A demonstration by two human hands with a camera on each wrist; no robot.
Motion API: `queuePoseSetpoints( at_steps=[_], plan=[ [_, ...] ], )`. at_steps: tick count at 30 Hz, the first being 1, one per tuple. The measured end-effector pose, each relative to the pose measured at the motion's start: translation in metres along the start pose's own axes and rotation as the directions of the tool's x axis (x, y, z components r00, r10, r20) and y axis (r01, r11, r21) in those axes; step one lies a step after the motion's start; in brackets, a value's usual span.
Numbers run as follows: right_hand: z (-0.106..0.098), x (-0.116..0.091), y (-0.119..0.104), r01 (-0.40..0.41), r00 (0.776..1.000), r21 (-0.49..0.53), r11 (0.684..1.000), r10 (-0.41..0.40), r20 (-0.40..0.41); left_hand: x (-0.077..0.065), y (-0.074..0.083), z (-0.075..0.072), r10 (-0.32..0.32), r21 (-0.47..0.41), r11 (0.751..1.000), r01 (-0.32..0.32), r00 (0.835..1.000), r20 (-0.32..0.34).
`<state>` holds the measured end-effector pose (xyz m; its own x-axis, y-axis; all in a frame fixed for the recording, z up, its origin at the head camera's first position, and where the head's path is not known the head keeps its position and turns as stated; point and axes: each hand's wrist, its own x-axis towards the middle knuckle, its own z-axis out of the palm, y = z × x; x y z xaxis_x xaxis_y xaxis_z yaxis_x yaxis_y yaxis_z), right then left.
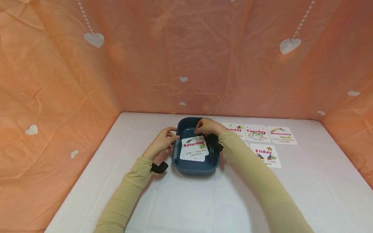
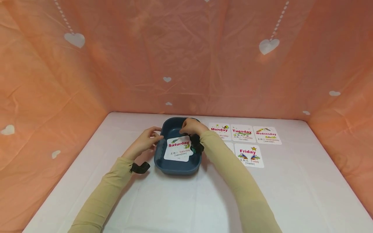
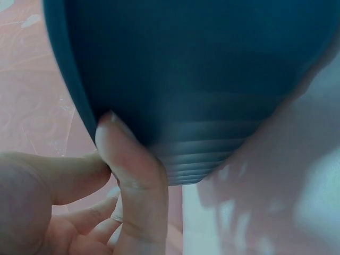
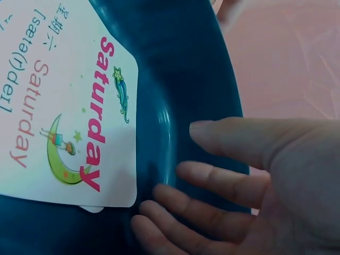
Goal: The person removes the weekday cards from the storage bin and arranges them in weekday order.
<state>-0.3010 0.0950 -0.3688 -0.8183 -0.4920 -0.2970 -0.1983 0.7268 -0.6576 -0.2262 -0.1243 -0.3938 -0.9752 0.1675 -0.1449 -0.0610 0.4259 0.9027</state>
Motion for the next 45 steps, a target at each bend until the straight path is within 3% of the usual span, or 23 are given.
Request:
queuePoseSetpoints(
  at_steps=[9,16,23,28,38,45],
  plan=[
    [-0.0002,-0.0008,-0.0008,-0.132,0.991,0.038,0.99,0.131,0.034,-0.0012,0.0002,0.004,0.001,0.001,1.0,-0.001,1.0,-0.004],
    [-0.0005,-0.0024,-0.0024,-0.162,0.984,0.017,0.987,0.161,0.071,-0.0013,0.0005,0.004,0.004,0.0,1.0,-0.004,1.0,-0.003],
    [-0.0002,-0.0021,-0.0024,-0.179,0.98,0.074,0.981,0.172,0.099,-0.0009,0.0015,0.0038,-0.006,-0.004,1.0,0.006,1.0,-0.001],
    [0.0015,-0.002,-0.0025,-0.17,0.981,0.081,0.982,0.161,0.104,-0.0003,0.0015,0.0036,0.006,-0.014,1.0,-0.006,1.0,-0.009],
    [0.0054,0.0021,-0.0001,-0.155,0.982,-0.035,0.987,0.157,0.1,-0.0002,0.0007,0.0033,0.021,-0.016,1.0,-0.021,1.0,-0.011],
    [0.0056,0.0035,-0.0009,-0.096,0.988,-0.072,0.993,0.104,0.114,-0.0009,0.0005,0.0021,0.006,-0.004,1.0,-0.006,1.0,-0.015]
  ],
)
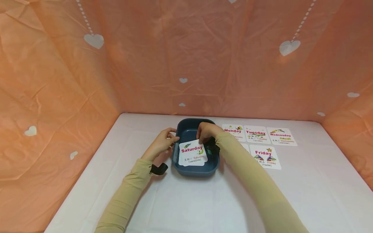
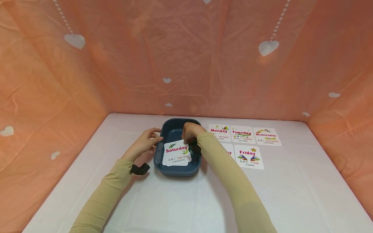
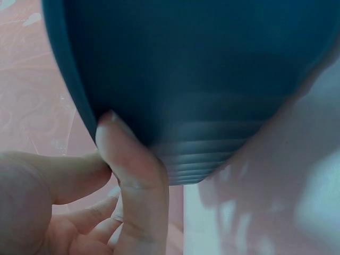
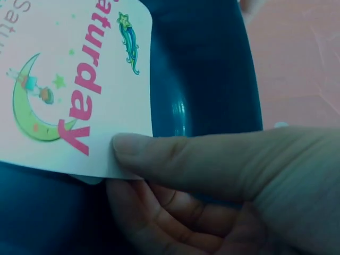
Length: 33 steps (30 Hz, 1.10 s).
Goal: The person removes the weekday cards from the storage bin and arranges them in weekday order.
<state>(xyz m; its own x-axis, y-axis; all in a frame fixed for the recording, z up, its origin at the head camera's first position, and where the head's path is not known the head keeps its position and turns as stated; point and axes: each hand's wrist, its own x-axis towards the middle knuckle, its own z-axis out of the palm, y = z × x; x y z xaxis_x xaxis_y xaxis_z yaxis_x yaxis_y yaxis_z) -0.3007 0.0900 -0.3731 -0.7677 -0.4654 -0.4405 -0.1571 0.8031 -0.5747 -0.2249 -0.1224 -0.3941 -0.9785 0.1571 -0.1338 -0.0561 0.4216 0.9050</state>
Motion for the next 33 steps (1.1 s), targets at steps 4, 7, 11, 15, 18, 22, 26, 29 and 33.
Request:
queuePoseSetpoints(
  at_steps=[4,7,11,15,18,22,26,29,33],
  plan=[
    [-0.002,-0.002,0.0,0.044,0.999,-0.005,0.999,-0.044,0.012,0.0,0.0,-0.001,-0.016,-0.006,1.0,0.016,1.0,0.009],
    [-0.004,-0.004,0.0,0.074,0.997,0.008,0.997,-0.074,0.003,-0.001,-0.001,-0.001,-0.012,-0.008,1.0,0.012,1.0,0.015],
    [-0.01,-0.011,-0.002,0.107,0.994,0.041,0.993,-0.107,-0.013,0.0,0.0,-0.001,0.003,0.002,1.0,-0.003,1.0,0.015],
    [-0.014,-0.016,-0.003,0.134,0.991,0.078,0.988,-0.135,0.006,0.001,-0.001,-0.002,0.003,0.008,1.0,-0.003,1.0,0.016],
    [-0.014,-0.02,-0.001,0.161,0.987,0.117,0.98,-0.163,0.009,0.002,-0.002,-0.002,0.003,0.012,1.0,-0.003,1.0,0.02],
    [-0.016,-0.028,0.005,0.205,0.979,0.177,0.963,-0.204,-0.025,0.002,-0.002,-0.001,0.001,0.005,1.0,-0.001,1.0,0.022],
    [-0.021,-0.037,0.014,0.249,0.969,0.224,0.942,-0.24,-0.068,0.003,-0.003,0.001,0.001,-0.033,0.999,0.0,1.0,0.031],
    [-0.027,-0.044,0.019,0.277,0.96,0.244,0.929,-0.261,-0.099,0.002,-0.005,0.001,0.004,-0.048,0.999,-0.002,0.999,0.038],
    [-0.034,-0.054,0.021,0.295,0.952,0.257,0.92,-0.261,-0.158,0.001,-0.004,0.0,0.0,-0.035,0.999,0.002,0.999,0.038]
  ],
)
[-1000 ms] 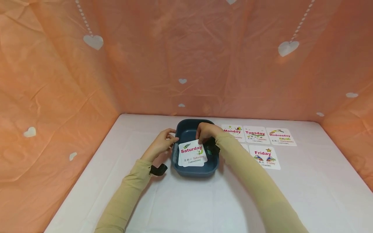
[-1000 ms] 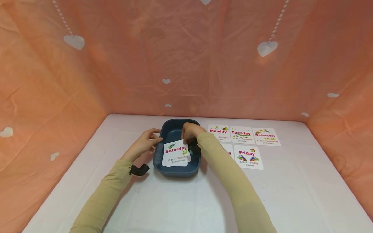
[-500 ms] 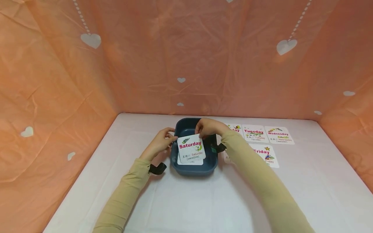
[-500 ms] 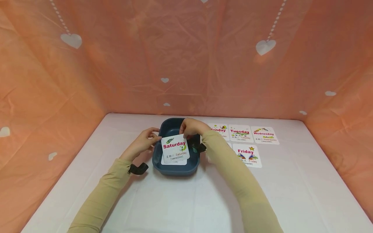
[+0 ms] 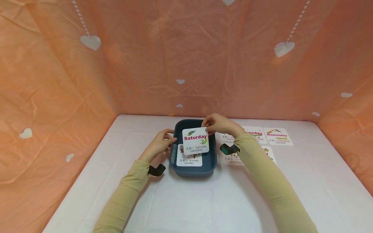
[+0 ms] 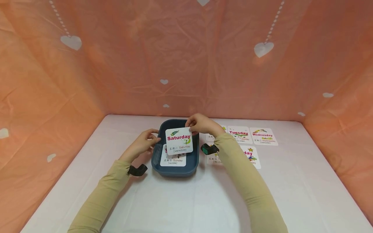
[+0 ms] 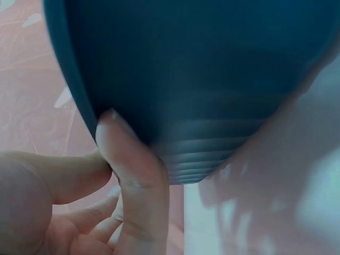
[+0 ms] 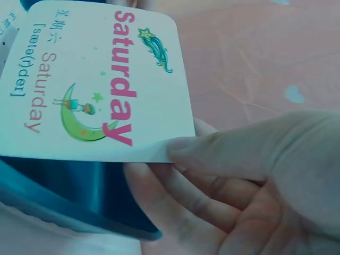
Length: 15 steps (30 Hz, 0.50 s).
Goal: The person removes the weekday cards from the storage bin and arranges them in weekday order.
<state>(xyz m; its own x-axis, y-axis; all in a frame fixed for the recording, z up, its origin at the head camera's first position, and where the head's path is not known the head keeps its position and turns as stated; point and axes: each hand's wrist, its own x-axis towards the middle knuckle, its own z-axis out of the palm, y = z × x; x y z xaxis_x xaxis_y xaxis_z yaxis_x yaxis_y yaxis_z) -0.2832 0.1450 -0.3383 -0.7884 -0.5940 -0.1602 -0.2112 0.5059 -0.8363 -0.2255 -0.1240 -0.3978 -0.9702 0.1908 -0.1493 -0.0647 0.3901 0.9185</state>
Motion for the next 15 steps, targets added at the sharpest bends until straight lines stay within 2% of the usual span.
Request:
queuePoseSetpoints(
  at_steps=[9,15],
  plan=[
    [-0.012,-0.017,-0.001,0.052,0.995,0.051,0.997,-0.047,-0.091,0.0,0.001,-0.002,0.002,0.017,1.0,-0.002,1.0,-0.005],
    [-0.021,-0.031,0.001,0.109,0.981,0.093,0.99,-0.092,-0.17,-0.001,0.002,-0.002,0.009,0.018,1.0,-0.009,1.0,-0.017]
  ],
)
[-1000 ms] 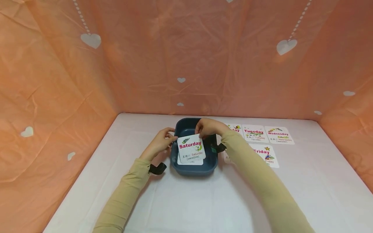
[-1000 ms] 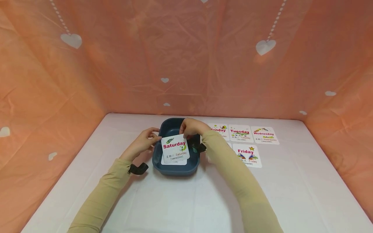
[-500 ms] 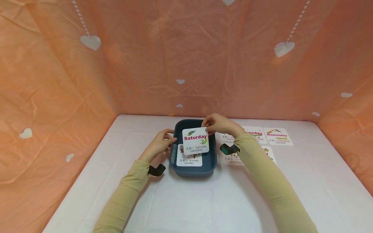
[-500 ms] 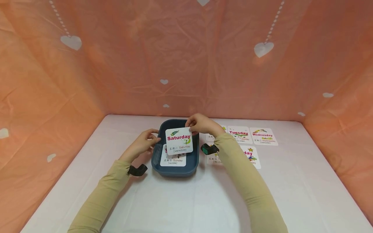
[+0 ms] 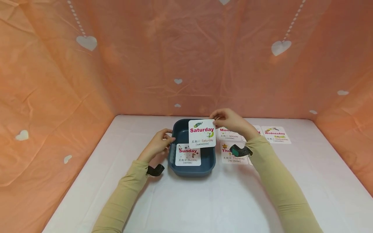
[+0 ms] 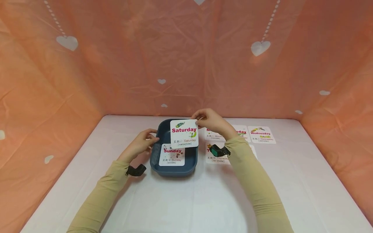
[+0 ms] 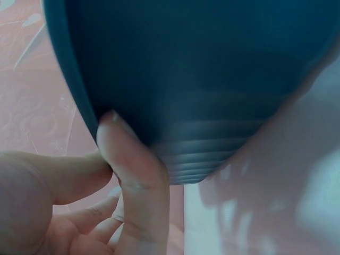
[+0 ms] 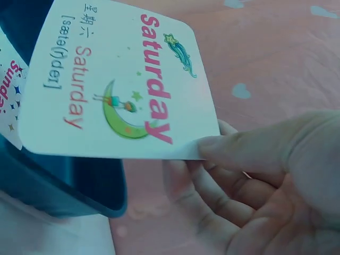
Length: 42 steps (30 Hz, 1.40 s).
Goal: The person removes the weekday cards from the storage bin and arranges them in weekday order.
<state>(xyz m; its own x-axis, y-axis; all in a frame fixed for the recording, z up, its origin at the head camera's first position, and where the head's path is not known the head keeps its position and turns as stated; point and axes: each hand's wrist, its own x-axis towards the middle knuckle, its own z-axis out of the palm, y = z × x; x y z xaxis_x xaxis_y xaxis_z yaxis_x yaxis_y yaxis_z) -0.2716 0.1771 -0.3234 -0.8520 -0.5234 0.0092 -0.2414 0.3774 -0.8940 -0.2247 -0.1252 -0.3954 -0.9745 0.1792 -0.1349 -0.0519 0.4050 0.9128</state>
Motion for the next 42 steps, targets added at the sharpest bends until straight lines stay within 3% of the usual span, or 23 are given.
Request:
queuePoseSetpoints(
  at_steps=[11,20,30,42],
  plan=[
    [-0.027,-0.03,0.001,-0.049,0.988,0.013,0.999,0.051,-0.147,0.0,0.0,-0.002,-0.012,0.024,1.0,0.012,1.0,-0.007],
    [-0.051,-0.059,0.021,-0.154,0.963,0.0,0.988,0.15,-0.224,0.001,-0.003,-0.002,-0.029,0.028,0.999,0.029,1.0,-0.009],
    [-0.078,-0.088,0.053,-0.199,0.948,-0.063,0.978,0.176,-0.265,0.001,0.0,-0.003,-0.002,0.015,1.0,0.002,1.0,-0.006],
    [-0.099,-0.123,0.082,-0.237,0.939,-0.109,0.965,0.198,-0.282,0.0,-0.002,-0.002,-0.023,-0.007,1.0,0.023,1.0,0.006]
  ],
)
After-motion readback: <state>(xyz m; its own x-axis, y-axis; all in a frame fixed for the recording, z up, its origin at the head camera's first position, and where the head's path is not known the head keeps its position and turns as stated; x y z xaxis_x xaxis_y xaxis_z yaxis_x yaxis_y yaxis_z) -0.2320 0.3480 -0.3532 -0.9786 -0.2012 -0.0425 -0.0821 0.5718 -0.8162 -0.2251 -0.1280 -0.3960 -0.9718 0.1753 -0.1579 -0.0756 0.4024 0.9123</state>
